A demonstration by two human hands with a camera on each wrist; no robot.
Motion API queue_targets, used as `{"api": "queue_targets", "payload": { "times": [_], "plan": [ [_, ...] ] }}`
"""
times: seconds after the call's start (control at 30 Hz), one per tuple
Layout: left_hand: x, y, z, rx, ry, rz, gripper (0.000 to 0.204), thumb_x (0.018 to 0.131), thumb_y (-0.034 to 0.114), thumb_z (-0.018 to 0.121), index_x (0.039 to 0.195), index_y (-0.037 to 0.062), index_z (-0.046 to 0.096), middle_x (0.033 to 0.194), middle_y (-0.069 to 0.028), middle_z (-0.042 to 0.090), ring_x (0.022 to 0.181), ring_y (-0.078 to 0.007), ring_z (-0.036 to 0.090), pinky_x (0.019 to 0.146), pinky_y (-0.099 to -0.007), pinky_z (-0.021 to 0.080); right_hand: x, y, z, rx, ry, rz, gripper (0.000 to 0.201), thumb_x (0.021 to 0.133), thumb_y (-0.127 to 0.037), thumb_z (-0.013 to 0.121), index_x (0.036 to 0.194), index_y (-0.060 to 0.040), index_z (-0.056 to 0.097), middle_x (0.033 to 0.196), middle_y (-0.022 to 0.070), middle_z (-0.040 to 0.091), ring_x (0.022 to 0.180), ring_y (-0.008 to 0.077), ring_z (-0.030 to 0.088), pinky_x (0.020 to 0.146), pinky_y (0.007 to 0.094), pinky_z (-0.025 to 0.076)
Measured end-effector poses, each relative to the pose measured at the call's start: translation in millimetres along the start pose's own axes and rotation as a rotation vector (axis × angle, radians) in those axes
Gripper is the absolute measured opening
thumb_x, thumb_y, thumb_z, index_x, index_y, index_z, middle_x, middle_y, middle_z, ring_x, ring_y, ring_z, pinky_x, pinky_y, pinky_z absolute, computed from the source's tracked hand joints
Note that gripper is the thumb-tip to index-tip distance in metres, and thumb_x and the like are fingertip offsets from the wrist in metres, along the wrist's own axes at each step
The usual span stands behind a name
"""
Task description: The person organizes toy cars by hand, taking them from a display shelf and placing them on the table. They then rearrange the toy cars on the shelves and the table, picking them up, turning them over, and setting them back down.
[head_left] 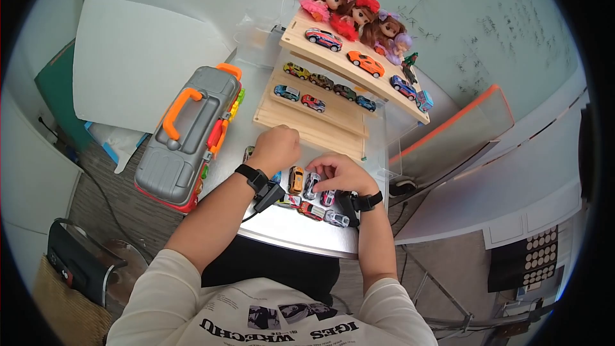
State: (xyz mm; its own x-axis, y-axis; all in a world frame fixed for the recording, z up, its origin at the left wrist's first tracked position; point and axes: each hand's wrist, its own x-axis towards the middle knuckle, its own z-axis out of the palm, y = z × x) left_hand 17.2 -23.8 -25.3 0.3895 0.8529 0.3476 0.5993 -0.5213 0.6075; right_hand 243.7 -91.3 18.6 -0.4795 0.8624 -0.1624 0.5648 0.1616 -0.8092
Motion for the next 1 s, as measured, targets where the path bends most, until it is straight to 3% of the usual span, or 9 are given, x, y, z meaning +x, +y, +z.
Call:
{"api": "queue_targets", "payload": {
  "times": [0.13,0.33,0.43,0.53,0.63,0.7,0.73,0.8,1.0],
  "plan": [
    [0.2,1.3,-0.3,0.016,-0.013,0.000,0.017,0.084,0.015,0.064,0.085,0.0045,0.076,0.090,-0.0197,0.073,0.087,-0.0386,0.070,0.079,-0.0493,0.057,-2.2,0.9,0.6,-0.097,0.020,-0.081,0.048,0.070,-0.022,0.096,0.112,-0.0086,0.076,0.084,-0.0047,0.057,0.067,0.0077,0.048,0.060,0.0246,0.040],
    [1.7,-0.3,2.5,-0.015,0.009,0.003,0.015,0.083,0.013,0.063,0.085,0.0043,0.075,0.088,-0.0183,0.072,0.085,-0.0385,0.070,0.075,-0.0482,0.057,-7.2,-2.5,0.9,-0.058,0.066,-0.014,0.040,0.069,-0.021,0.096,0.096,-0.0035,0.070,0.079,-0.0007,0.059,0.070,0.0102,0.055,0.061,0.0268,0.044],
    [2.3,-3.0,4.8,-0.007,0.010,0.014,0.015,0.083,0.012,0.063,0.085,0.0037,0.075,0.088,-0.0189,0.072,0.084,-0.0392,0.069,0.075,-0.0483,0.056,-8.4,5.1,5.0,0.199,0.121,-0.007,0.032,0.077,-0.007,0.090,0.100,-0.0049,0.067,0.080,-0.0047,0.061,0.071,0.0062,0.055,0.062,0.0229,0.045],
    [2.7,-1.5,3.6,-0.054,0.016,0.045,0.014,0.084,0.013,0.064,0.083,0.0035,0.074,0.087,-0.0177,0.072,0.082,-0.0390,0.069,0.074,-0.0483,0.056,-8.4,9.6,4.7,0.405,0.226,-0.010,0.029,0.081,-0.004,0.087,0.100,-0.0056,0.066,0.084,-0.0057,0.063,0.073,0.0036,0.057,0.065,0.0195,0.046],
    [2.8,7.4,-2.8,-0.200,0.036,0.115,0.014,0.084,0.016,0.068,0.084,0.0029,0.074,0.080,-0.0152,0.070,0.072,-0.0331,0.068,0.066,-0.0434,0.054,-9.0,7.3,3.7,0.522,0.307,-0.050,0.022,0.087,-0.001,0.081,0.103,-0.0043,0.066,0.089,-0.0028,0.068,0.080,0.0030,0.063,0.071,0.0183,0.050],
    [-0.7,19.0,-9.4,-0.465,-0.030,0.190,0.019,0.084,0.020,0.074,0.090,0.0017,0.075,0.074,-0.0119,0.067,0.063,-0.0253,0.063,0.058,-0.0376,0.049,-7.6,6.9,5.0,0.563,0.372,-0.114,0.021,0.088,0.000,0.079,0.104,-0.0035,0.066,0.091,-0.0014,0.069,0.082,0.0036,0.065,0.072,0.0188,0.052],
    [-1.6,20.0,-10.9,-0.459,-0.038,0.197,0.019,0.084,0.020,0.074,0.090,0.0017,0.075,0.074,-0.0119,0.067,0.063,-0.0253,0.063,0.058,-0.0376,0.049,-7.1,6.4,5.6,0.562,0.414,-0.131,0.019,0.090,0.000,0.078,0.105,-0.0030,0.066,0.092,-0.0009,0.070,0.083,0.0042,0.065,0.073,0.0192,0.053],
    [-3.9,21.2,-13.3,-0.414,-0.114,0.332,0.021,0.086,0.016,0.078,0.095,-0.0019,0.074,0.070,-0.0067,0.062,0.058,-0.0145,0.056,0.056,-0.0286,0.044,-7.2,5.7,6.1,0.564,0.461,-0.151,0.018,0.091,-0.001,0.076,0.106,-0.0025,0.066,0.093,-0.0004,0.071,0.085,0.0048,0.066,0.074,0.0197,0.054],
    [-4.0,20.3,-8.9,-0.374,-0.037,0.293,0.024,0.084,0.018,0.081,0.096,-0.0015,0.074,0.072,-0.0100,0.064,0.054,-0.0202,0.057,0.055,-0.0327,0.046,-2.9,8.1,6.5,0.568,0.567,-0.146,0.020,0.095,-0.005,0.072,0.113,-0.0005,0.064,0.098,0.0035,0.072,0.090,0.0100,0.071,0.073,0.0237,0.056]
  ]
}}
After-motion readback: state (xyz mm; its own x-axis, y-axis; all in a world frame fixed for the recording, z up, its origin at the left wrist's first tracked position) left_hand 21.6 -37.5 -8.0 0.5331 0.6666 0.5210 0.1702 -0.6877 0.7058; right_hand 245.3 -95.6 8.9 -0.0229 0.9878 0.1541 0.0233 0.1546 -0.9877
